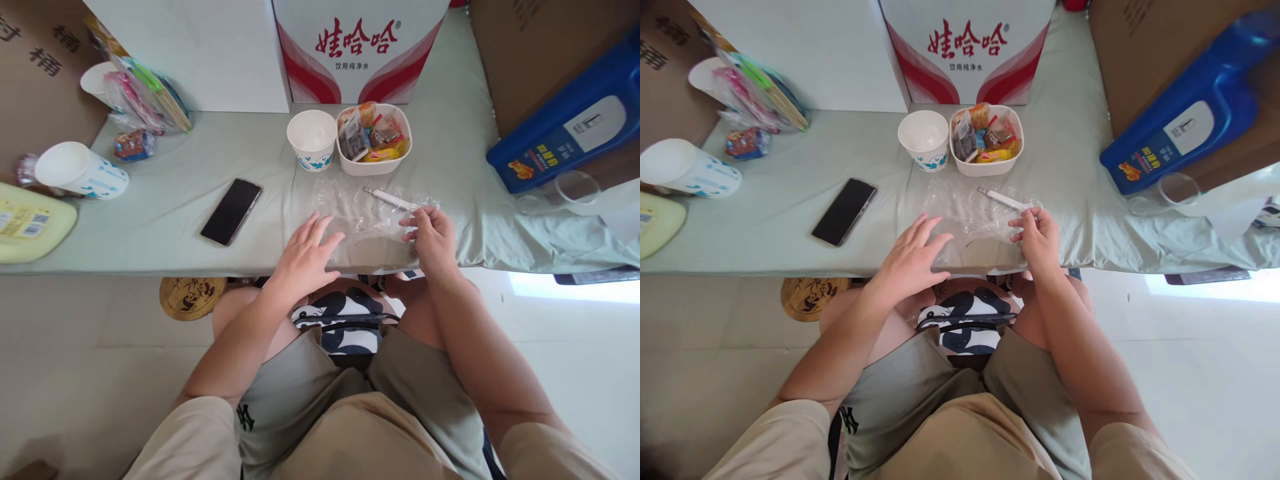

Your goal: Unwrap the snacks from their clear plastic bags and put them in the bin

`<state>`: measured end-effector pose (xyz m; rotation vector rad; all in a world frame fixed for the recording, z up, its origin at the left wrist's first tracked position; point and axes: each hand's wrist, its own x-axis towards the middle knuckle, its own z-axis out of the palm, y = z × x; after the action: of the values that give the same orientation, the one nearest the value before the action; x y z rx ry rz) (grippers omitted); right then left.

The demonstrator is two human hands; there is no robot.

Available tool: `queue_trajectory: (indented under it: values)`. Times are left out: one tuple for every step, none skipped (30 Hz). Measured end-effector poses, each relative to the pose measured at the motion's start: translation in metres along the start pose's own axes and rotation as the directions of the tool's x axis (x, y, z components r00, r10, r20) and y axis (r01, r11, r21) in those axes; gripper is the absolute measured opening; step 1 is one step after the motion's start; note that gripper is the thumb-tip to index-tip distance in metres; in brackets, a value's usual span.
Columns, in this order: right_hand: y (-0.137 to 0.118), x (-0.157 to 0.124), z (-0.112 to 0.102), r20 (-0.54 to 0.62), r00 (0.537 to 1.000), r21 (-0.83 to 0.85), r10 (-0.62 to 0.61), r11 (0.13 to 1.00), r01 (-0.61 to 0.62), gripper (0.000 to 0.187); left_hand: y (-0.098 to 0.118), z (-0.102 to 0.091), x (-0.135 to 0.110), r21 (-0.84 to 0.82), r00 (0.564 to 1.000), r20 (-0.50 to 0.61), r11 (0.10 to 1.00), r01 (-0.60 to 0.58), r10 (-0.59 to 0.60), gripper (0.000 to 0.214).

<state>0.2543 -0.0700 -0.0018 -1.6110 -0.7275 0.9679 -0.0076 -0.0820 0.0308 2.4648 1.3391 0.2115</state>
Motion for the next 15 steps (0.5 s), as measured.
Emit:
queue_trajectory:
  values:
    - [0.000, 0.000, 0.000, 0.002, 1.000, 0.002, -0.005, 1.000, 0.005, 0.019, 0.006, 0.004, 0.000, 0.047, 0.999, -0.028, 0.999, 0.017, -0.015, 0.063]
    - [0.000, 0.000, 0.001, 0.002, 1.000, 0.003, -0.013, 1.000, 0.013, 0.019, 0.010, 0.008, 0.001, 0.076, 0.999, -0.047, 0.997, 0.024, -0.020, 0.060]
    - [0.000, 0.000, 0.002, -0.001, 1.000, 0.003, -0.024, 1.000, 0.024, 0.019, 0.012, 0.011, 0.003, 0.095, 0.998, -0.057, 0.995, 0.024, -0.018, 0.055]
    - [0.001, 0.000, 0.002, -0.006, 0.999, 0.002, -0.035, 0.999, 0.035, 0.020, 0.012, 0.013, 0.004, 0.104, 0.998, -0.059, 0.994, 0.015, -0.009, 0.050]
    - [0.001, 0.000, 0.003, -0.010, 0.999, 0.005, -0.044, 0.999, 0.044, 0.021, 0.011, 0.014, 0.006, 0.108, 0.998, -0.060, 0.994, 0.003, 0.003, 0.045]
    - [0.001, 0.000, 0.004, -0.008, 0.999, 0.011, -0.053, 0.999, 0.053, 0.022, 0.010, 0.014, 0.007, 0.107, 0.998, -0.065, 0.994, -0.006, 0.013, 0.041]
    - [0.002, 0.000, 0.004, -0.001, 0.998, 0.020, -0.063, 0.998, 0.063, 0.023, 0.008, 0.013, 0.008, 0.104, 0.997, -0.076, 0.995, -0.006, 0.014, 0.037]
    - [0.002, 0.000, 0.004, 0.006, 0.997, 0.029, -0.076, 0.997, 0.076, 0.024, 0.006, 0.012, 0.008, 0.097, 0.996, -0.092, 0.995, 0.002, 0.007, 0.034]
    - [0.003, 0.000, 0.005, 0.013, 0.996, 0.036, -0.089, 0.995, 0.088, 0.025, 0.004, 0.011, 0.009, 0.086, 0.994, -0.107, 0.996, 0.017, -0.008, 0.032]
    - [0.003, -0.001, 0.005, 0.016, 0.995, 0.039, -0.100, 0.994, 0.099, 0.026, 0.003, 0.011, 0.009, 0.073, 0.992, -0.122, 0.997, 0.037, -0.028, 0.031]
    - [0.003, -0.001, 0.004, 0.016, 0.994, 0.038, -0.110, 0.993, 0.109, 0.027, 0.002, 0.010, 0.009, 0.059, 0.989, -0.139, 0.997, 0.059, -0.050, 0.031]
    - [0.003, -0.001, 0.004, 0.016, 0.993, 0.032, -0.117, 0.993, 0.117, 0.028, 0.001, 0.010, 0.009, 0.043, 0.985, -0.160, 0.996, 0.077, -0.069, 0.031]
    - [0.003, -0.002, 0.004, 0.015, 0.993, 0.025, -0.119, 0.993, 0.119, 0.028, 0.000, 0.009, 0.009, 0.026, 0.979, -0.187, 0.995, 0.092, -0.086, 0.031]
    - [0.003, -0.003, 0.004, 0.015, 0.993, 0.018, -0.117, 0.993, 0.116, 0.028, -0.001, 0.009, 0.010, 0.005, 0.970, -0.219, 0.994, 0.107, -0.103, 0.028]
    - [0.002, -0.003, 0.004, 0.015, 0.994, 0.012, -0.111, 0.994, 0.111, 0.028, -0.002, 0.008, 0.010, -0.021, 0.961, -0.251, 0.993, 0.116, -0.117, 0.025]
